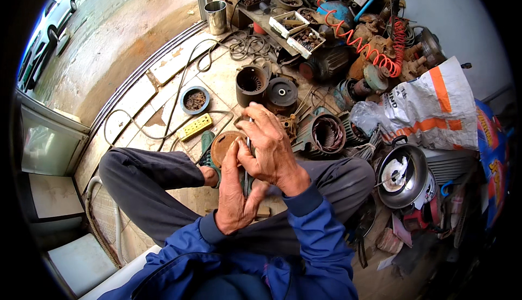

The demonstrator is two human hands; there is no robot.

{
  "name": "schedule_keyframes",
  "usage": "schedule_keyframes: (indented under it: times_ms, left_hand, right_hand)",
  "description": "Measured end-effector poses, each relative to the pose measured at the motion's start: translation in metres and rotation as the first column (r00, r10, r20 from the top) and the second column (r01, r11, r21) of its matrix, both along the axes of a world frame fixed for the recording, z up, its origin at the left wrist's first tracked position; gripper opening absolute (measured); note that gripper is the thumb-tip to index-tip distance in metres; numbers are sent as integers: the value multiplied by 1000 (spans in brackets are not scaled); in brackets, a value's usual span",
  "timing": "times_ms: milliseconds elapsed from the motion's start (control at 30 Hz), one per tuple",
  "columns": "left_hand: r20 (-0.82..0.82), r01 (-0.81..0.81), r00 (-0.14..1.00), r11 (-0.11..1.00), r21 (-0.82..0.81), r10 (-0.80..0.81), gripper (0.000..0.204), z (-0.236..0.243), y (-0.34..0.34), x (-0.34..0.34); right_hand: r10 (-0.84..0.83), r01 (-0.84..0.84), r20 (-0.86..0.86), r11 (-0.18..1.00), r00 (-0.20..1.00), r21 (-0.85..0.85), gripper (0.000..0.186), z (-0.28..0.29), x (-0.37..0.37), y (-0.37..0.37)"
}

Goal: The person sits on the floor and uses a hammer and a metal punch to drive a pin out of a circular metal component. They then use a screwdriver to pry and adjust parts within the component. Finally, they pick up a larger cylindrical metal part and inspect it.

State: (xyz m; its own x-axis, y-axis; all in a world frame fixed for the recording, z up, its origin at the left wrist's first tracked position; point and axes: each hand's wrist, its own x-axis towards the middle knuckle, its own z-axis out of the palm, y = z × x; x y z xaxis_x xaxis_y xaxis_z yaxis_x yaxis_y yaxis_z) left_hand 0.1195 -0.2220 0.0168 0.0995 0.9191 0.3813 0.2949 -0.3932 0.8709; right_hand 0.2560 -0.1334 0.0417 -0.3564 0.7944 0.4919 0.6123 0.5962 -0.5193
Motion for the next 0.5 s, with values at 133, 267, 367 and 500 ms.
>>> schedule_keyframes:
  times_ms: [133,267,367,500]
  left_hand:
    - [32,-47,998,999,-21,47,43,-2,18,-15]
    - [350,92,936,944,-318,27,53,-15,77,-47]
    - [326,432,879,871,-234,-348,50,-11,132,-20]
    - [511,678,730,573,-461,-453,50,5,141,1]
  right_hand:
    - [-245,244,6,968,970,54,27,-1,4,-9]
    - [-361,349,185,932,914,93,20,0,5,-69]
    - [-356,355,147,934,923,32,30,7,-38,-119]
    - [-370,374,96,927,924,-34,34,14,-43,-106]
